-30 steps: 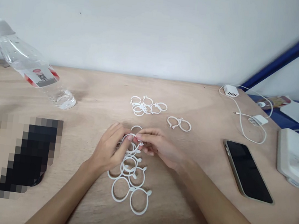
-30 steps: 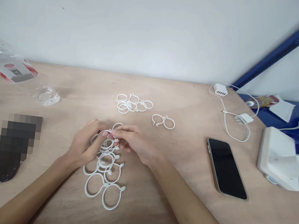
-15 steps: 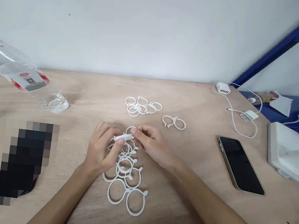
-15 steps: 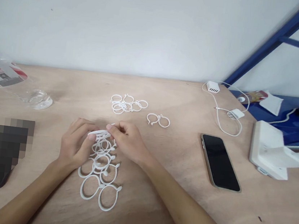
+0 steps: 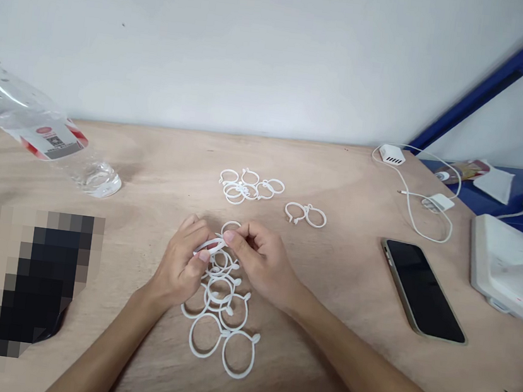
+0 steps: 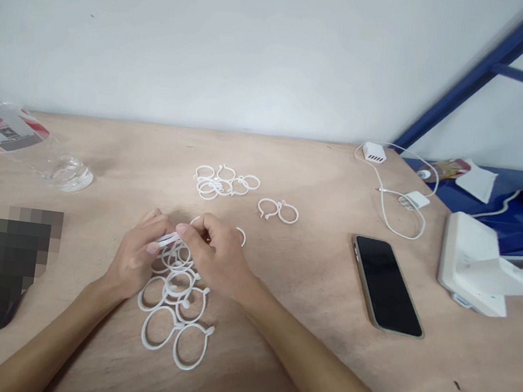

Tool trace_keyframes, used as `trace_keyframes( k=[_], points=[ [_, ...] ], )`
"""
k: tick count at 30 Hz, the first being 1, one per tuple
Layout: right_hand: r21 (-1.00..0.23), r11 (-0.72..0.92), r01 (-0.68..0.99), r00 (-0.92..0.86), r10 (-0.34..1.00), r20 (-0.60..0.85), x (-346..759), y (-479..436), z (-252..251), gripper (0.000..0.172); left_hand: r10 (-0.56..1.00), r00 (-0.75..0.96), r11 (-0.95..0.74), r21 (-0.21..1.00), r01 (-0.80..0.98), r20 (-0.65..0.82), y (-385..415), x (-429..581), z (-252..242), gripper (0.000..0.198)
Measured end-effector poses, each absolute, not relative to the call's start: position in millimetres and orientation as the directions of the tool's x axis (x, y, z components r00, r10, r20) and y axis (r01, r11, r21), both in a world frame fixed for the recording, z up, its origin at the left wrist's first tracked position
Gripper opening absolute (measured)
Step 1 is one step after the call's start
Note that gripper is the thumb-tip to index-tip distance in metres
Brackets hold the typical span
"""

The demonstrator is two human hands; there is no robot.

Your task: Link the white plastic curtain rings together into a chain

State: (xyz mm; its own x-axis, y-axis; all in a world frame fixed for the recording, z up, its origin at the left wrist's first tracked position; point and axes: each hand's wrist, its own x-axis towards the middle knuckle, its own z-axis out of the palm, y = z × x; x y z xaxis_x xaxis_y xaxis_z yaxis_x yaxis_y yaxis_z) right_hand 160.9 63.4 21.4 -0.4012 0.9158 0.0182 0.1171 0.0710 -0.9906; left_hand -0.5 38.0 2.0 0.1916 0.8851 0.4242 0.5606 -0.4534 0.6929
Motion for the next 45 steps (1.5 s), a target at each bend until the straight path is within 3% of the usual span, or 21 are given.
trace_keyframes(
  k=[3,6,9,12,15,19,22,24,28,32,38,45],
  points=[
    [-0.987,0.1,0.129,-0.419,0.907,0.037,162,65,22,0.03,0.888,0.195,-0.45,0.694,0.563,0.418,38,0,3,0.061],
    [-0.933,0.242,0.268,-0.429,0.896,0.109,174,77,28,0.028,0.885,0.191,-0.451,0.686,0.571,0.424,39,0,2,0.059],
    [-0.73,0.335,0.596,-0.312,0.934,0.174,199,98,38,0.018,0.876,0.162,-0.453,0.662,0.597,0.453,40,-1,0,0.057],
    [-0.398,0.15,0.905,-0.136,0.989,0.063,226,116,44,0.016,0.875,0.105,-0.415,0.618,0.668,0.473,40,-3,-3,0.051],
    [-0.214,0.044,0.976,-0.055,0.998,-0.043,239,124,41,0.028,0.876,0.073,-0.381,0.589,0.713,0.478,40,-3,-3,0.037],
    [-0.183,0.092,0.979,-0.11,0.99,-0.09,238,124,31,0.025,0.874,0.104,-0.4,0.579,0.711,0.475,39,-3,-2,0.025],
    [-0.222,0.158,0.962,-0.173,0.984,-0.048,235,123,27,0.021,0.871,0.126,-0.403,0.545,0.735,0.475,39,-3,-3,0.025],
    [-0.337,0.228,0.913,-0.242,0.97,0.0,232,122,28,0.02,0.87,0.135,-0.398,0.515,0.76,0.474,39,-3,-4,0.028],
    [-0.643,0.419,0.641,-0.459,0.881,0.117,218,112,35,0.018,0.882,0.117,-0.363,0.5,0.786,0.457,38,-3,-6,0.036],
    [-0.824,0.421,0.379,-0.581,0.802,0.143,196,93,42,0.018,0.895,0.083,-0.331,0.527,0.783,0.438,37,-3,-4,0.044],
    [-0.936,0.266,0.231,-0.577,0.812,0.088,177,74,39,0.013,0.9,0.18,-0.389,0.546,0.742,0.396,37,-1,-1,0.046],
    [-0.949,0.159,0.271,-0.563,0.826,-0.022,175,75,34,0.023,0.89,0.174,-0.406,0.559,0.723,0.422,38,-1,-2,0.055]
  ],
)
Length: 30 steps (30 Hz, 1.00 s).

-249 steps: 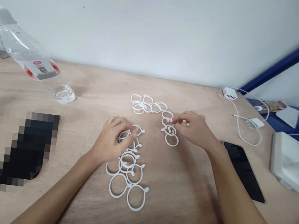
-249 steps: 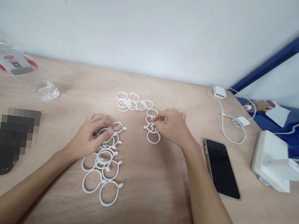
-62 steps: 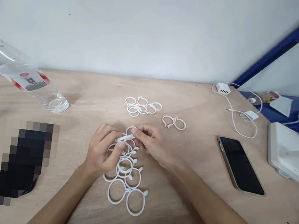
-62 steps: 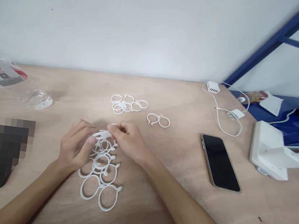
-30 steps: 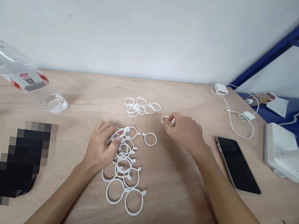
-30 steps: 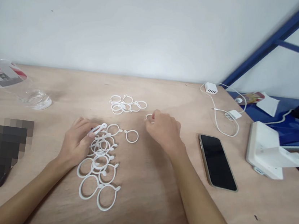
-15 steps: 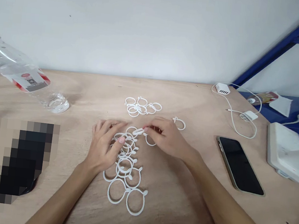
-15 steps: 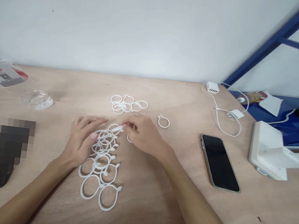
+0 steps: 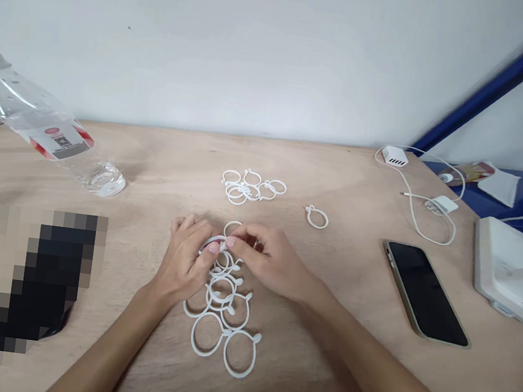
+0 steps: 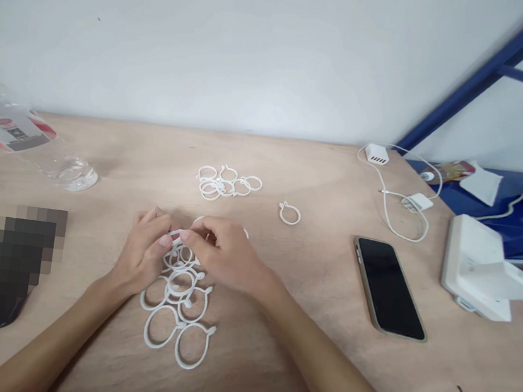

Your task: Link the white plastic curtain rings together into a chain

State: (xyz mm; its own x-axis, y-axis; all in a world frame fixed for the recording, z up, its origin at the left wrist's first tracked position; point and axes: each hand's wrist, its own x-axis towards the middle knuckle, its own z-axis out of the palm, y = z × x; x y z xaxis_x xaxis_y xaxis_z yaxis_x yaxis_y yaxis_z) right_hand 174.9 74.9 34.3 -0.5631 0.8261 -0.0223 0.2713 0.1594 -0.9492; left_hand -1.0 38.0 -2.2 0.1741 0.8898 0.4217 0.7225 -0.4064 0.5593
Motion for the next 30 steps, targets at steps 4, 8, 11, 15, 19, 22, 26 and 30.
trace_keyframes(
  k=[4,8,11,15,19,22,26,30],
  points=[
    [-0.975,0.08,0.206,-0.609,0.791,-0.063,174,75,32,0.031,0.89,0.165,-0.416,0.611,0.673,0.425,39,-2,-2,0.057],
    [-0.992,0.014,0.125,-0.626,0.777,-0.068,172,75,29,0.034,0.887,0.158,-0.425,0.633,0.647,0.434,39,-2,0,0.056],
    [-0.994,0.001,0.111,-0.64,0.765,-0.071,173,76,27,0.036,0.883,0.157,-0.431,0.635,0.641,0.441,40,-1,0,0.055],
    [-0.993,0.021,0.115,-0.631,0.774,-0.056,172,74,24,0.035,0.882,0.153,-0.433,0.642,0.633,0.445,40,0,0,0.054],
    [-0.988,0.082,0.134,-0.626,0.779,-0.02,171,74,25,0.032,0.883,0.144,-0.433,0.657,0.617,0.447,40,-1,0,0.052],
    [-0.947,0.208,0.244,-0.546,0.837,0.043,183,87,31,0.028,0.879,0.145,-0.437,0.648,0.624,0.454,40,-1,-1,0.05],
    [-0.721,0.225,0.655,-0.139,0.974,0.178,223,118,36,0.024,0.878,0.145,-0.432,0.623,0.652,0.457,40,-1,-1,0.037],
    [-0.357,0.034,0.933,0.037,0.981,0.19,263,144,25,0.037,0.872,0.152,-0.436,0.599,0.672,0.465,40,0,-1,0.023]
  ],
)
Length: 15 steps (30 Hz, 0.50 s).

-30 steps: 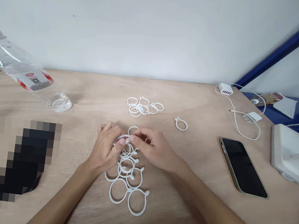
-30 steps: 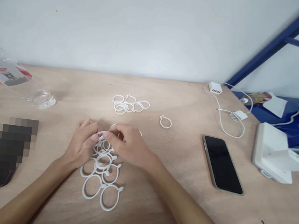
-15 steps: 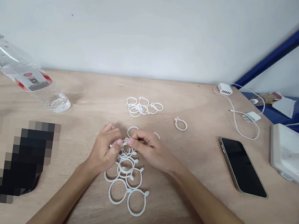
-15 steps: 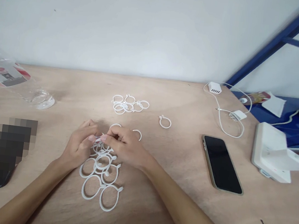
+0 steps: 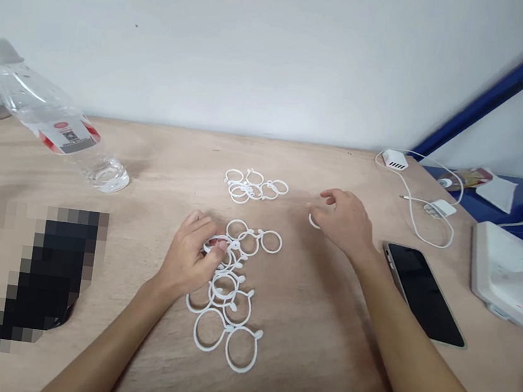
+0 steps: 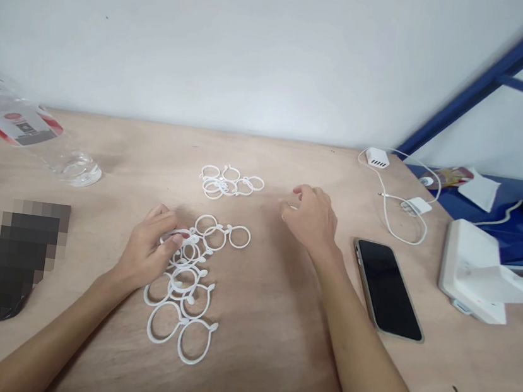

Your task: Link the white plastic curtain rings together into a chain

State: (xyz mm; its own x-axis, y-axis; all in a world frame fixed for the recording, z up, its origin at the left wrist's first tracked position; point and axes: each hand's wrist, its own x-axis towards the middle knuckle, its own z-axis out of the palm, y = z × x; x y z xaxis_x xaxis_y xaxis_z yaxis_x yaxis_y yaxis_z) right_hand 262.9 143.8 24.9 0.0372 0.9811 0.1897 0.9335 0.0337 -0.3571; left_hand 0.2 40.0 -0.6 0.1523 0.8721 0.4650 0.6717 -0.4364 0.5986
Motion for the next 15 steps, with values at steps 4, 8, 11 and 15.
trace_keyframes(
  k=[4,8,11,15],
  points=[
    [-0.274,0.029,0.961,-0.002,0.995,0.099,272,150,6,0.031,0.877,0.147,-0.424,0.59,0.688,0.458,39,1,0,0.017],
    [-0.419,0.091,0.903,-0.031,0.989,0.148,256,146,2,0.018,0.881,0.138,-0.41,0.586,0.699,0.453,39,3,0,0.013],
    [-0.693,0.068,0.718,-0.023,0.997,0.075,235,136,11,0.018,0.856,0.138,-0.439,0.561,0.702,0.498,39,3,0,0.018],
    [-0.922,0.026,0.386,-0.18,0.983,-0.047,202,112,25,0.02,0.825,0.161,-0.481,0.523,0.703,0.542,39,4,1,0.019]
  ],
)
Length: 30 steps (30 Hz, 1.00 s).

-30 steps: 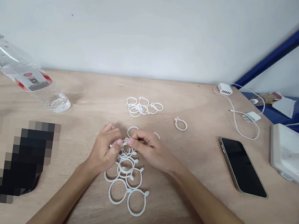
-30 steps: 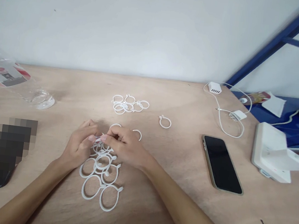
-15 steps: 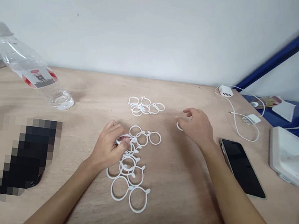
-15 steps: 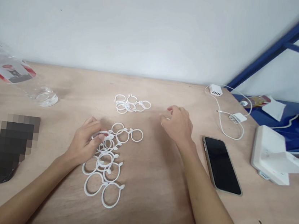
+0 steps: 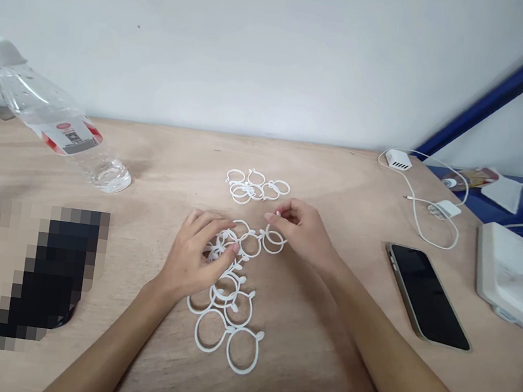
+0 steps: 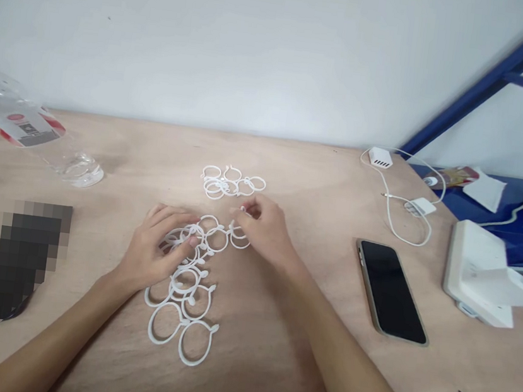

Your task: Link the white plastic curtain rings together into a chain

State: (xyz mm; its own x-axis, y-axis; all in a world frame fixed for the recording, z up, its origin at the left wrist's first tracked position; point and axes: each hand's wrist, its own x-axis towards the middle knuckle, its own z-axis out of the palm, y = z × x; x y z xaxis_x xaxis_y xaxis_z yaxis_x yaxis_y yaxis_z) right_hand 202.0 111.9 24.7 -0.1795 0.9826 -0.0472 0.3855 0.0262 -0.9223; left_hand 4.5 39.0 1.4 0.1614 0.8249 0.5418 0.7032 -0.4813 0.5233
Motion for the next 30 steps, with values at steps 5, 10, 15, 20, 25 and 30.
trace_keyframes(
  k=[5,10,15,20,25,30],
  points=[
    [-0.986,-0.165,0.006,-0.276,0.948,-0.16,166,77,31,0.028,0.736,0.261,-0.609,0.441,0.659,0.625,36,7,1,0.019],
    [-0.949,-0.299,-0.105,-0.306,0.917,-0.255,154,63,31,0.037,0.737,0.252,-0.601,0.439,0.668,0.627,36,9,-1,0.011],
    [-0.936,-0.32,-0.148,-0.431,0.872,-0.231,161,72,29,0.032,0.794,0.246,-0.561,0.515,0.648,0.556,37,8,2,0.016],
    [-0.996,-0.086,-0.017,-0.525,0.849,-0.064,168,77,26,0.022,0.793,0.279,-0.579,0.525,0.624,0.542,37,8,3,0.02],
    [-0.997,0.022,0.079,-0.372,0.928,-0.009,164,71,24,0.024,0.814,0.273,-0.547,0.522,0.655,0.512,35,5,1,0.022],
    [-0.998,0.056,0.039,-0.329,0.944,0.04,159,63,22,0.025,0.847,0.287,-0.505,0.509,0.697,0.447,35,5,-1,0.034]
  ],
)
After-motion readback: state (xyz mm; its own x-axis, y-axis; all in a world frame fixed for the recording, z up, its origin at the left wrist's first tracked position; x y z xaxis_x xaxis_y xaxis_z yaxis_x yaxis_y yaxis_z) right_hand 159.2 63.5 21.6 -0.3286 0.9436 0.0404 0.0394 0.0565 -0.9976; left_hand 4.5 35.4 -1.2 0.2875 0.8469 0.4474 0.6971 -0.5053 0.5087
